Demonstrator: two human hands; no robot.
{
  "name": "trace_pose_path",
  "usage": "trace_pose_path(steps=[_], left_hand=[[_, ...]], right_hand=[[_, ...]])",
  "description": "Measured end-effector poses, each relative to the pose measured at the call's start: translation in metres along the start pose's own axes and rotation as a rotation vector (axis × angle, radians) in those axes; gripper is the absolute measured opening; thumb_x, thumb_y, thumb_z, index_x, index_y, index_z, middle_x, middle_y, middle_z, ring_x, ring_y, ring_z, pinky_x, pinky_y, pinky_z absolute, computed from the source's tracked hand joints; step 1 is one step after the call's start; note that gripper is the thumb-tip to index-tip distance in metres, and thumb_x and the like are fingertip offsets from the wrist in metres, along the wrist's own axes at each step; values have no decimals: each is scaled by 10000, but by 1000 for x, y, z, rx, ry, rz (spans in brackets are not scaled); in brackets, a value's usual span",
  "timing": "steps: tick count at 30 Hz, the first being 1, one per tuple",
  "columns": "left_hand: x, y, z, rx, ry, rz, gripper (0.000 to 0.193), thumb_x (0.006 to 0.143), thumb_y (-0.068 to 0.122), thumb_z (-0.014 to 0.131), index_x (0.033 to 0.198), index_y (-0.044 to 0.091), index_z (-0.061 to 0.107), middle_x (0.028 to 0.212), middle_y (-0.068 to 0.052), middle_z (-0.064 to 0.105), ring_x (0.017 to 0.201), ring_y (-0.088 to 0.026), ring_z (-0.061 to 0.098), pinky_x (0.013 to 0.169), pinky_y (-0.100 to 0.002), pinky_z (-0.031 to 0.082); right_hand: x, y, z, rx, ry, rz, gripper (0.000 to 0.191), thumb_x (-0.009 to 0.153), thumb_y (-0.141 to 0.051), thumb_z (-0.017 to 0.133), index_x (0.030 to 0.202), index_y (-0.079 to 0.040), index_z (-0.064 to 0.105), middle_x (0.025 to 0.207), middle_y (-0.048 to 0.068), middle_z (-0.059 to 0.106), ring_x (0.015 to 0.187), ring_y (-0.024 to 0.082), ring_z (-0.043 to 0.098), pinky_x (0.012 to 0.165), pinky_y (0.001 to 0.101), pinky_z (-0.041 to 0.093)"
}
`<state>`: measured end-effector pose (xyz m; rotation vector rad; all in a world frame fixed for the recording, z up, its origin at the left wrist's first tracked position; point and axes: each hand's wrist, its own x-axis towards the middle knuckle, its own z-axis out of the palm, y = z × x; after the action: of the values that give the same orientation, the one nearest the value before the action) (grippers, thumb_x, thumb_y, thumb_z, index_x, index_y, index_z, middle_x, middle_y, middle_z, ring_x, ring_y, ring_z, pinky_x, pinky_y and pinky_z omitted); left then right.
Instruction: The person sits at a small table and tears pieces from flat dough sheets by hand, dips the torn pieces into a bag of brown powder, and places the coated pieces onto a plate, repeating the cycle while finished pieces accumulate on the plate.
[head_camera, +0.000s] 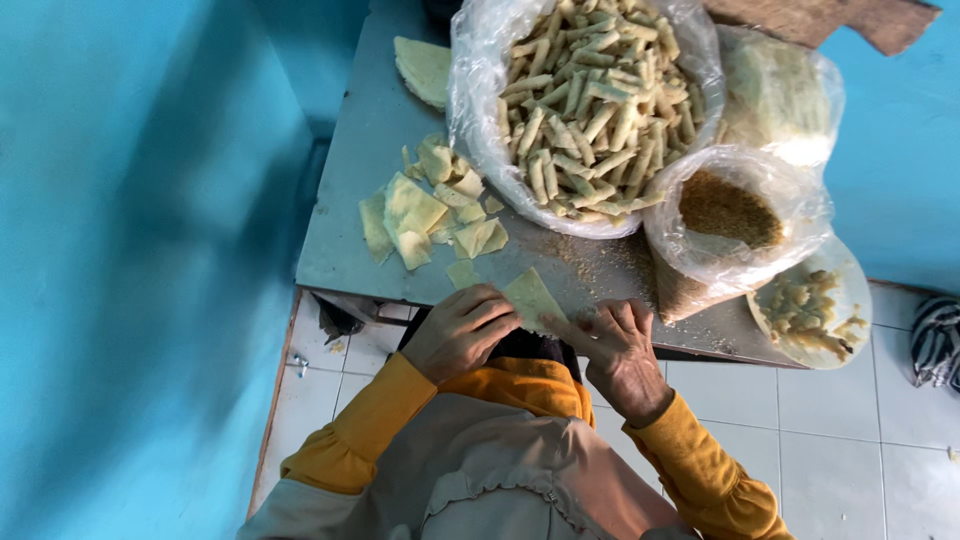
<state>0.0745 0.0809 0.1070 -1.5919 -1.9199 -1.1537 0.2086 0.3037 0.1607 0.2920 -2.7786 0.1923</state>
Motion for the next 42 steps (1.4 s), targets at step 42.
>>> trace_pose_path(steps=[42], left_hand=[[0, 11, -6, -62, 28, -173, 338, 899, 110, 777, 1157, 14, 581, 1226, -137, 556, 1118, -342, 603, 932, -426, 544]], right_hand=[[76, 102, -85, 761, -50, 454, 234, 963, -25, 703, 1103, -42, 516, 956, 78, 685, 855, 142, 687, 742, 310, 577]])
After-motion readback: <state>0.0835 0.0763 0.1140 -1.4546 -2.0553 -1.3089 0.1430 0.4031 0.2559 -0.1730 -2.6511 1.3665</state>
